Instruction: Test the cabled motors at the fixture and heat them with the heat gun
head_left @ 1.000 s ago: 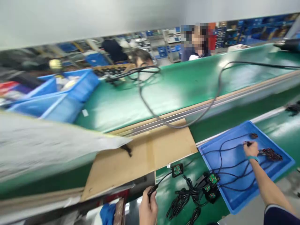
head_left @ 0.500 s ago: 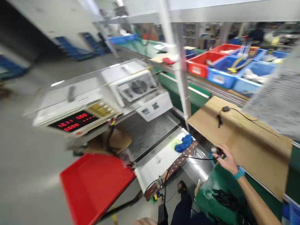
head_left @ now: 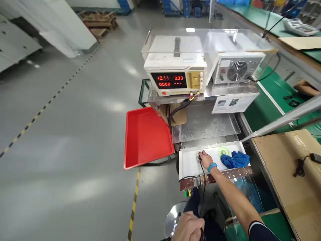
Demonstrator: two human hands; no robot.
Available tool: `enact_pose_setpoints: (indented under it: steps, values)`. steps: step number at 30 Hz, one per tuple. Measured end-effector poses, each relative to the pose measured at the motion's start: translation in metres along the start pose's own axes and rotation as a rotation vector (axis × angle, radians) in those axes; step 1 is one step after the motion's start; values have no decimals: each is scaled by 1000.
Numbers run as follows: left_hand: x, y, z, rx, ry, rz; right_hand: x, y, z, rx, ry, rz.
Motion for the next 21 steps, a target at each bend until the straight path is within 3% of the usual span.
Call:
enact_pose_setpoints:
  steps: [3,9,16,18,21]
  values:
    - [19,4,15,7,-37,181,13,-3,-1,53,0,-45]
    - [85,31,36,44,250,291,13,6,-1,22,5,-124]
    - [116,34,48,131,295,294,5,11,10,2,124,-173]
    - [123,35,47,158,280,312,-1,11,-4,27,58,-143]
    - [133,42,44,202,248,326,-6,8,-53,112,-119,21]
Point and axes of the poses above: each hand's wrist, its own z-axis towards the middle knuckle, its own x-axis out of the palm, y = z × x, the point moved 6 cm from there along z, towards the middle knuckle, and after that the axes turned 8 degrees about x, right-handed, at the moved point
